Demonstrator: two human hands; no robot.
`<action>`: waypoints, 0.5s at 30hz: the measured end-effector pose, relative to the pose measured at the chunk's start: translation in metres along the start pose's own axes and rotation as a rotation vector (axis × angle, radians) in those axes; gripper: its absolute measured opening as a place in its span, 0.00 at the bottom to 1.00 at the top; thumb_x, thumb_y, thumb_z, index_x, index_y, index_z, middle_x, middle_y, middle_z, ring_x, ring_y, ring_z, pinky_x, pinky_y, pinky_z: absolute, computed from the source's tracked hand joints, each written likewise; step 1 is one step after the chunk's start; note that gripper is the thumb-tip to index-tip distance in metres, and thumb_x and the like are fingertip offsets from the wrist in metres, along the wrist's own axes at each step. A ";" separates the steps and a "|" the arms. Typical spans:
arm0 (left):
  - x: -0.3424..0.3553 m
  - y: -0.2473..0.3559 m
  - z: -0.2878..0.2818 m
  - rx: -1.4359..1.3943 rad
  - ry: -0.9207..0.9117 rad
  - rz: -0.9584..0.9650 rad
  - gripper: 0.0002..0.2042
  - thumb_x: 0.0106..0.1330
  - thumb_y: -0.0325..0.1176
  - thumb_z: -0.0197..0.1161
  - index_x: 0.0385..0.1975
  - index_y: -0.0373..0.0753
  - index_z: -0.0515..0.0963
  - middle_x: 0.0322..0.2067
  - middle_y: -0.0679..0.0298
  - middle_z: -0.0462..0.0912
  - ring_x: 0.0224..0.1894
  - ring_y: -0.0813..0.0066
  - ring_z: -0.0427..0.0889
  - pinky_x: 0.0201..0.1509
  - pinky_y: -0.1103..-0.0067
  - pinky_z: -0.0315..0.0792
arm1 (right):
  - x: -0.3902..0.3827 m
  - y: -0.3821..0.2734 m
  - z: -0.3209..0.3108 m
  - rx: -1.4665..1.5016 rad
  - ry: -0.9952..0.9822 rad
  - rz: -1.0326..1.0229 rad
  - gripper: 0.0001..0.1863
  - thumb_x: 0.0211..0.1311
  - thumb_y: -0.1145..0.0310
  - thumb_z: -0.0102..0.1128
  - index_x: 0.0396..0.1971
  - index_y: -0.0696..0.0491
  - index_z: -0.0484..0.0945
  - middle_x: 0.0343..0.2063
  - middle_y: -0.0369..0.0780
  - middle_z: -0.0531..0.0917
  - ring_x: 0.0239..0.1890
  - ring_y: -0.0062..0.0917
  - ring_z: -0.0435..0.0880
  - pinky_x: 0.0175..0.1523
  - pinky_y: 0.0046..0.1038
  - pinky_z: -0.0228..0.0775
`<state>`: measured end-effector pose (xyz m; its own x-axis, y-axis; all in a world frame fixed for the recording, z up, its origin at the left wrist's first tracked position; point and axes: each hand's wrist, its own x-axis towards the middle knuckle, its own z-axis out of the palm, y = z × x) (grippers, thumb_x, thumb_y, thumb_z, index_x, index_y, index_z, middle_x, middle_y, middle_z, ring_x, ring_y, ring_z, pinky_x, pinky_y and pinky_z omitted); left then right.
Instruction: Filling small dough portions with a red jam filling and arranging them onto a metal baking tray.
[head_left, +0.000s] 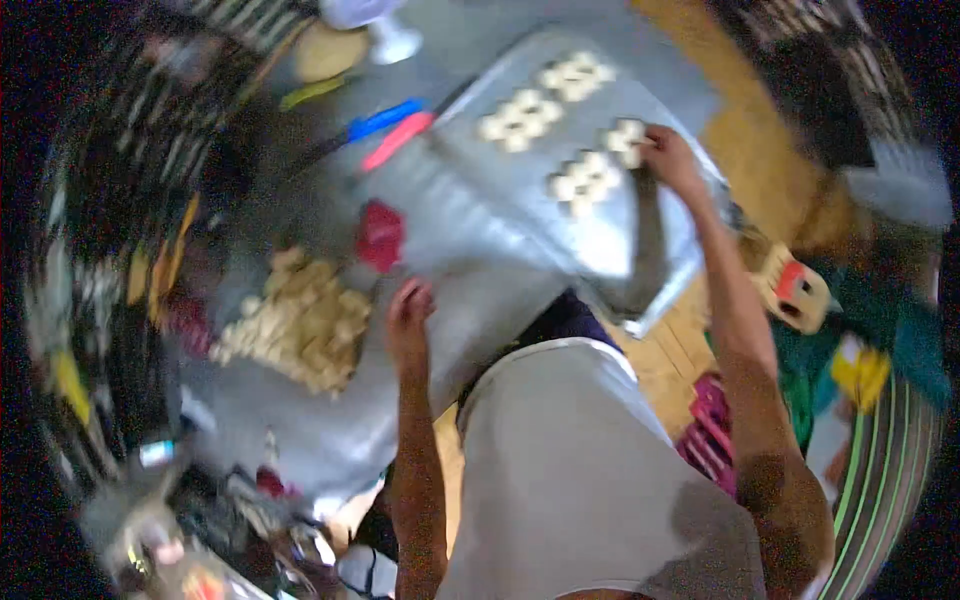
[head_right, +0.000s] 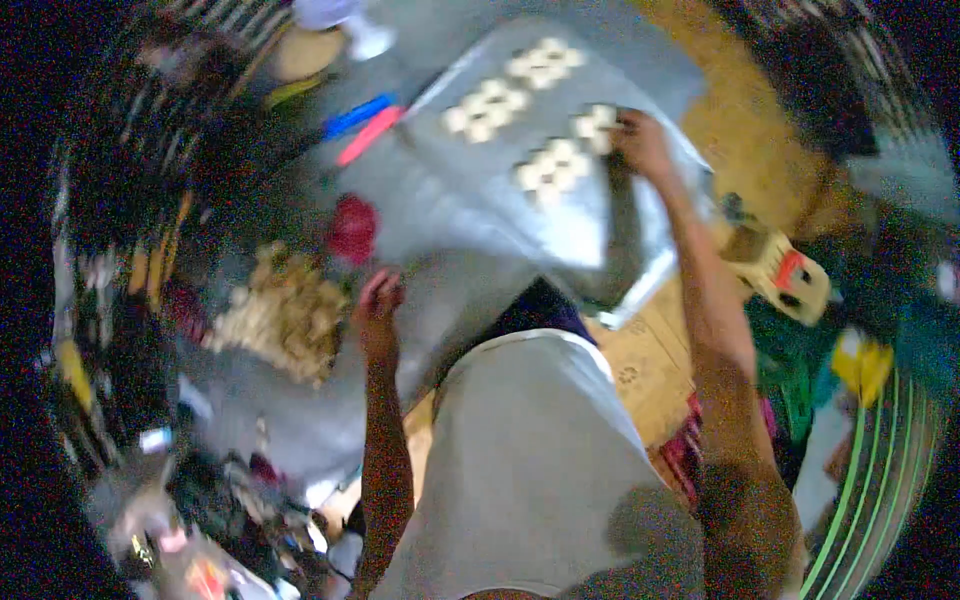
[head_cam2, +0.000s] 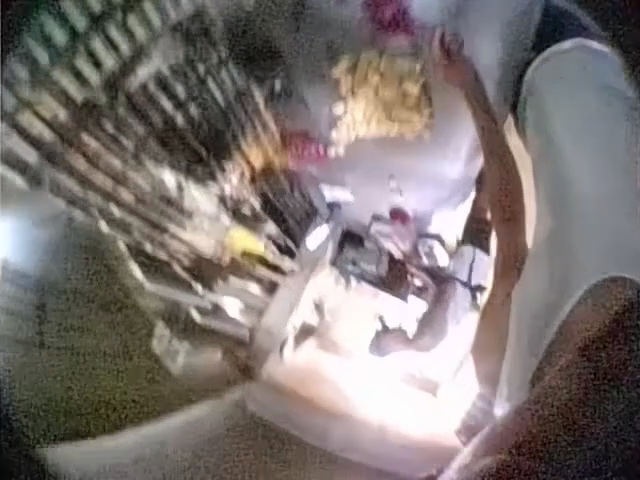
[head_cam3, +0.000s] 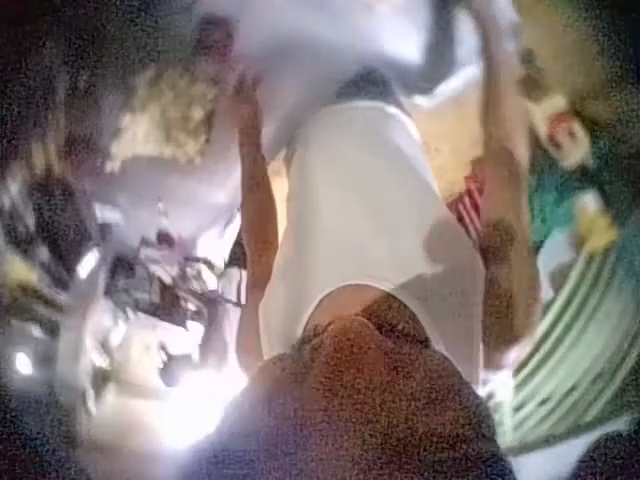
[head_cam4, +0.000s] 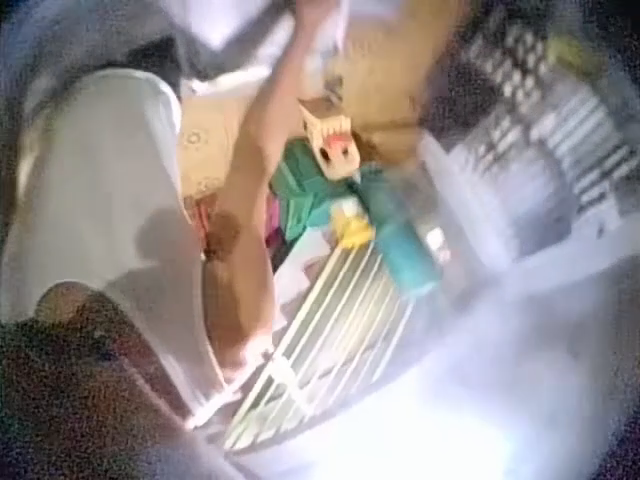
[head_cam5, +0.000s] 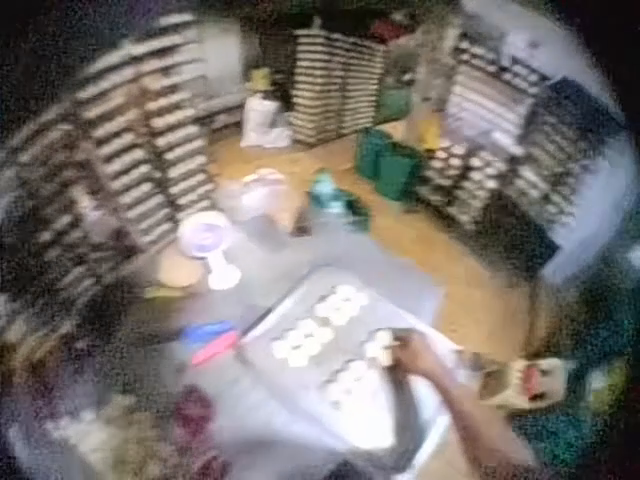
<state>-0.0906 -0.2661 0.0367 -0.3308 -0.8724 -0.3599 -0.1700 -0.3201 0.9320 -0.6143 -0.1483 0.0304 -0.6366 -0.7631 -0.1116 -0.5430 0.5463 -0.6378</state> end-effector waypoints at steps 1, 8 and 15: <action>0.001 0.001 -0.010 0.021 0.026 0.057 0.15 0.74 0.37 0.60 0.54 0.35 0.77 0.48 0.62 0.82 0.47 0.74 0.81 0.51 0.74 0.77 | -0.002 -0.014 0.000 0.043 -0.064 0.094 0.24 0.61 0.61 0.66 0.52 0.60 0.80 0.42 0.47 0.87 0.45 0.33 0.86 0.52 0.33 0.77; 0.090 0.039 -0.106 0.185 0.367 -0.041 0.12 0.71 0.38 0.60 0.37 0.35 0.83 0.28 0.63 0.83 0.33 0.72 0.81 0.34 0.72 0.74 | -0.076 -0.050 0.006 0.014 0.202 0.049 0.20 0.72 0.60 0.58 0.57 0.57 0.78 0.42 0.42 0.83 0.43 0.26 0.82 0.49 0.27 0.75; 0.190 0.017 -0.191 1.304 0.293 0.492 0.09 0.63 0.35 0.60 0.34 0.37 0.82 0.31 0.46 0.84 0.37 0.45 0.84 0.38 0.57 0.75 | -0.154 -0.189 0.083 0.116 -0.138 -0.190 0.14 0.69 0.67 0.60 0.49 0.58 0.81 0.35 0.43 0.86 0.37 0.25 0.82 0.43 0.28 0.75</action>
<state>0.0210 -0.5082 -0.0076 -0.4323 -0.8883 0.1552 -0.8683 0.4565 0.1940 -0.3682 -0.1621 0.1050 -0.4439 -0.8925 -0.0795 -0.5743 0.3515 -0.7393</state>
